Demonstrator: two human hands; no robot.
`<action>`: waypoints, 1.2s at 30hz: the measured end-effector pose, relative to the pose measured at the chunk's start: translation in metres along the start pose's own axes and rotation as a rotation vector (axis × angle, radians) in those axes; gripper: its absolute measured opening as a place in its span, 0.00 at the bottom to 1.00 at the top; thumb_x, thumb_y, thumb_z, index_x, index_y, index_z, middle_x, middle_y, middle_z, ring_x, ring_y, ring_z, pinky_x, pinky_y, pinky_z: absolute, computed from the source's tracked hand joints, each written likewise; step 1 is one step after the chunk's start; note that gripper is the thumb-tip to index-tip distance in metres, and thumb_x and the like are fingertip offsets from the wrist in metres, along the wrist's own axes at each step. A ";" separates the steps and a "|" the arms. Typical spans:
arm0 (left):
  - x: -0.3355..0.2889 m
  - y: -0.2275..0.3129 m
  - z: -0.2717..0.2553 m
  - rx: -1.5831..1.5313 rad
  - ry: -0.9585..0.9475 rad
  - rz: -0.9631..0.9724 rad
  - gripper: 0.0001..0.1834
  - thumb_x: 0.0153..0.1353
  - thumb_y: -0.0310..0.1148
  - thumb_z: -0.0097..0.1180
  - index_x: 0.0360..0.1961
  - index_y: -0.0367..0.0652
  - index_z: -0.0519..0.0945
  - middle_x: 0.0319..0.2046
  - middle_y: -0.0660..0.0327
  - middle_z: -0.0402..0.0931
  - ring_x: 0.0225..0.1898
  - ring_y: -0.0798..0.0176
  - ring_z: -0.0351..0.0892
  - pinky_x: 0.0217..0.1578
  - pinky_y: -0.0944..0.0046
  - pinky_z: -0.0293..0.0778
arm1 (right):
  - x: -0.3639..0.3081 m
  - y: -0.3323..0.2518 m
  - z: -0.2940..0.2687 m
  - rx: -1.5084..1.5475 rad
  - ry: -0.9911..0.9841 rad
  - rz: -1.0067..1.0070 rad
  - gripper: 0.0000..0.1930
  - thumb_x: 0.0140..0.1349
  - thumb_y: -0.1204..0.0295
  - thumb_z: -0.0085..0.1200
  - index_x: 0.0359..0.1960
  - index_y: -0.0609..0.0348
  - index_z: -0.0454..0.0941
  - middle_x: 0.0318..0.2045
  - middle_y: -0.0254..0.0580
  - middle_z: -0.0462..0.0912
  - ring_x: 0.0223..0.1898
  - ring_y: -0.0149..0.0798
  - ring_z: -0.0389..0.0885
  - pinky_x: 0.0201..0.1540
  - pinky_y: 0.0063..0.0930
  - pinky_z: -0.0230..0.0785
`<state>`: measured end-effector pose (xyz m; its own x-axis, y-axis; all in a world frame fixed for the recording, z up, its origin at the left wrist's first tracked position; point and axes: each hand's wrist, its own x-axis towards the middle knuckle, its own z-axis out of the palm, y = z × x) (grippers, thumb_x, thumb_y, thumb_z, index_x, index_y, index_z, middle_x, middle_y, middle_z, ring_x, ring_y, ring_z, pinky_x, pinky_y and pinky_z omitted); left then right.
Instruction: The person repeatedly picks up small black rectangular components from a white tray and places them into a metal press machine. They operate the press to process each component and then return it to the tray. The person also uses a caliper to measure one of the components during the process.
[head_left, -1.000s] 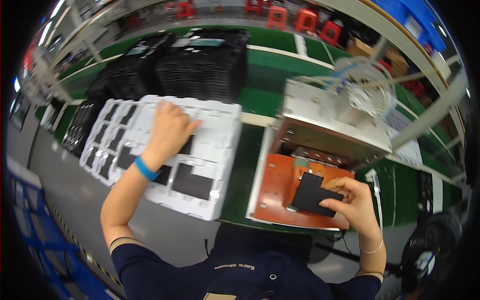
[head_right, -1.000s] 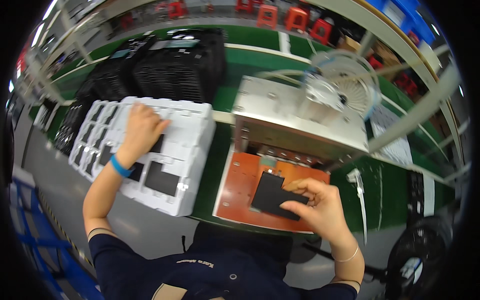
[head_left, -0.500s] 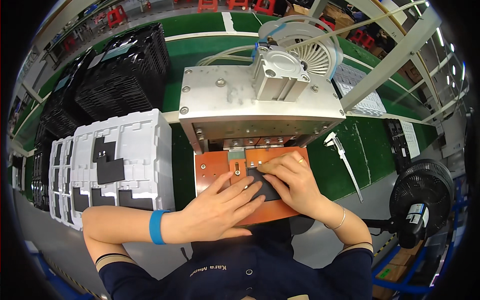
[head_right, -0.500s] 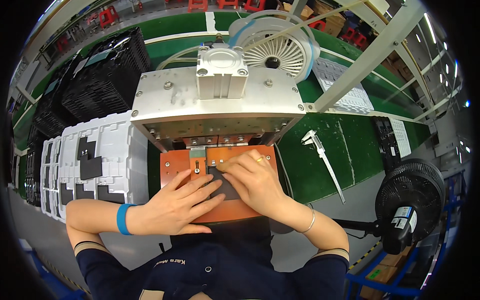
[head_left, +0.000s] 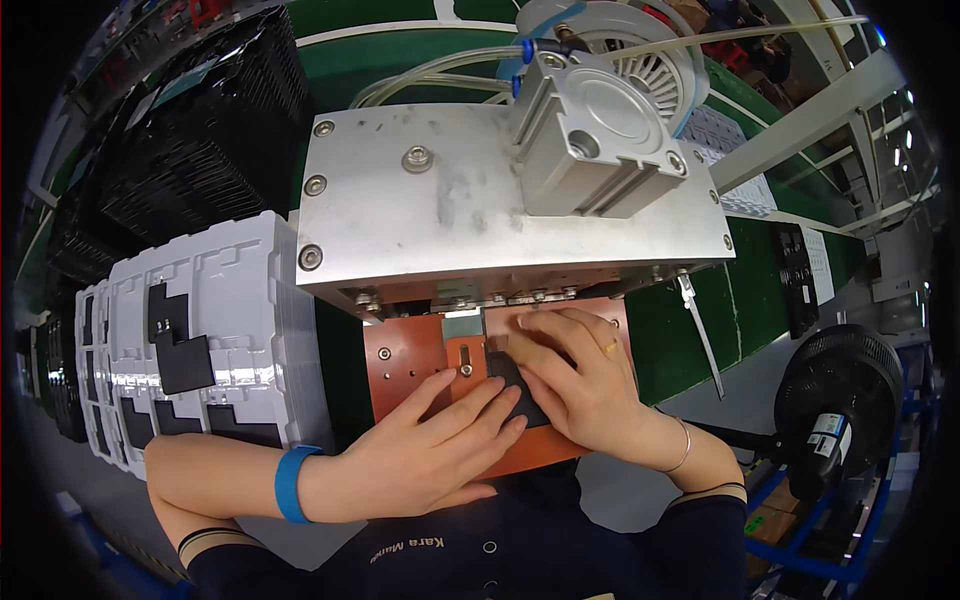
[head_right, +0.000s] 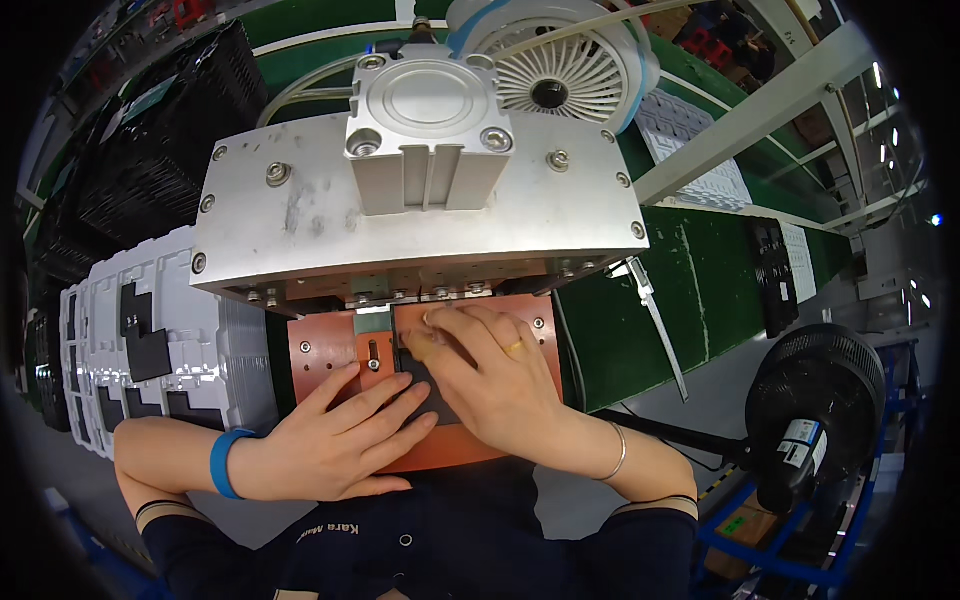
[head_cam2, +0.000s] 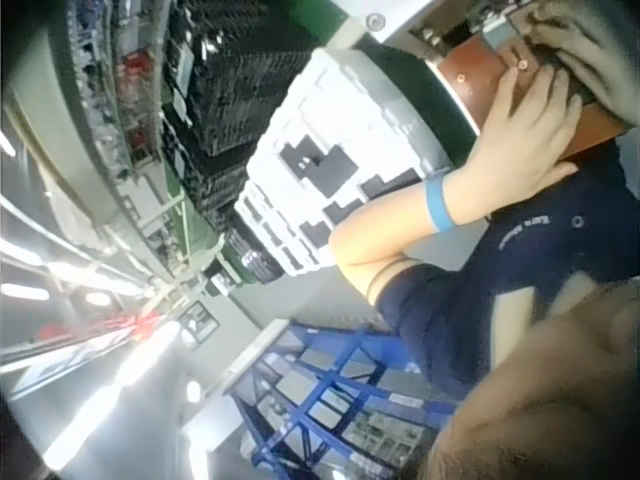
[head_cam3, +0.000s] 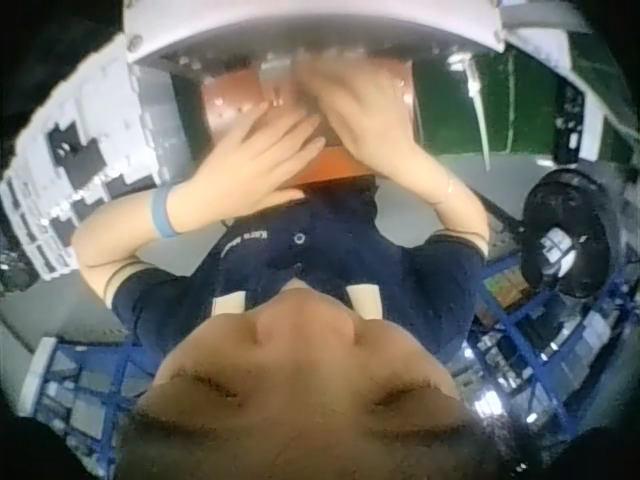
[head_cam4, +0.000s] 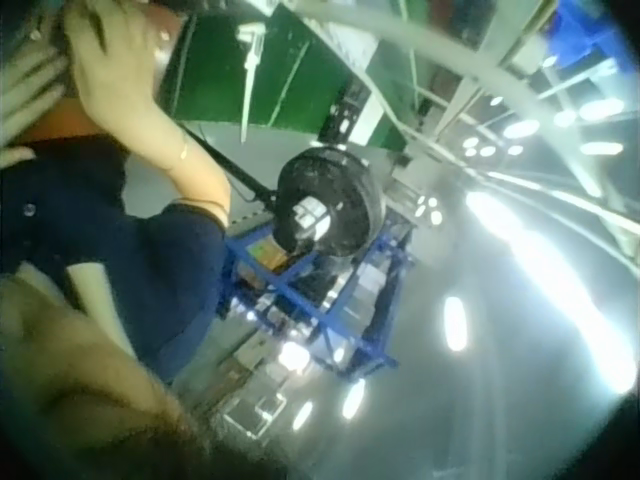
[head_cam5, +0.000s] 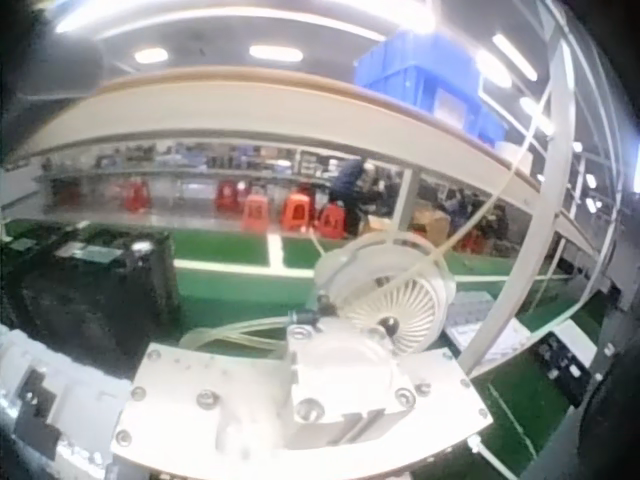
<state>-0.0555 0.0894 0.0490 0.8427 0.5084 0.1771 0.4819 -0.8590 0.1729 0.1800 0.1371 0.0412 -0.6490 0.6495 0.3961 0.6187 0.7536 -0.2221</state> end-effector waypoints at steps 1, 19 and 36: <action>0.000 0.000 0.000 -0.005 -0.001 0.001 0.35 0.63 0.60 0.55 0.64 0.46 0.73 0.65 0.53 0.70 0.65 0.54 0.69 0.64 0.45 0.62 | -0.001 0.001 0.000 0.010 0.004 -0.022 0.21 0.52 0.74 0.60 0.50 0.53 0.82 0.53 0.37 0.77 0.55 0.43 0.72 0.52 0.37 0.65; 0.000 -0.008 -0.002 -0.160 -0.011 -0.069 0.40 0.63 0.64 0.52 0.66 0.44 0.71 0.68 0.50 0.65 0.72 0.50 0.60 0.69 0.41 0.53 | -0.028 0.001 -0.023 0.185 -0.070 0.095 0.20 0.51 0.65 0.70 0.46 0.56 0.83 0.51 0.41 0.81 0.52 0.46 0.77 0.53 0.36 0.70; 0.009 -0.029 0.002 -0.174 0.003 -0.133 0.37 0.63 0.67 0.51 0.62 0.52 0.77 0.69 0.56 0.66 0.68 0.46 0.63 0.65 0.39 0.56 | -0.002 0.020 -0.016 0.207 -0.050 0.079 0.19 0.47 0.65 0.72 0.41 0.56 0.84 0.49 0.38 0.82 0.48 0.42 0.77 0.51 0.34 0.71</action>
<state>-0.0616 0.1187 0.0436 0.7736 0.6171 0.1443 0.5400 -0.7610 0.3596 0.2010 0.1489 0.0503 -0.6269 0.7074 0.3264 0.5674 0.7017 -0.4309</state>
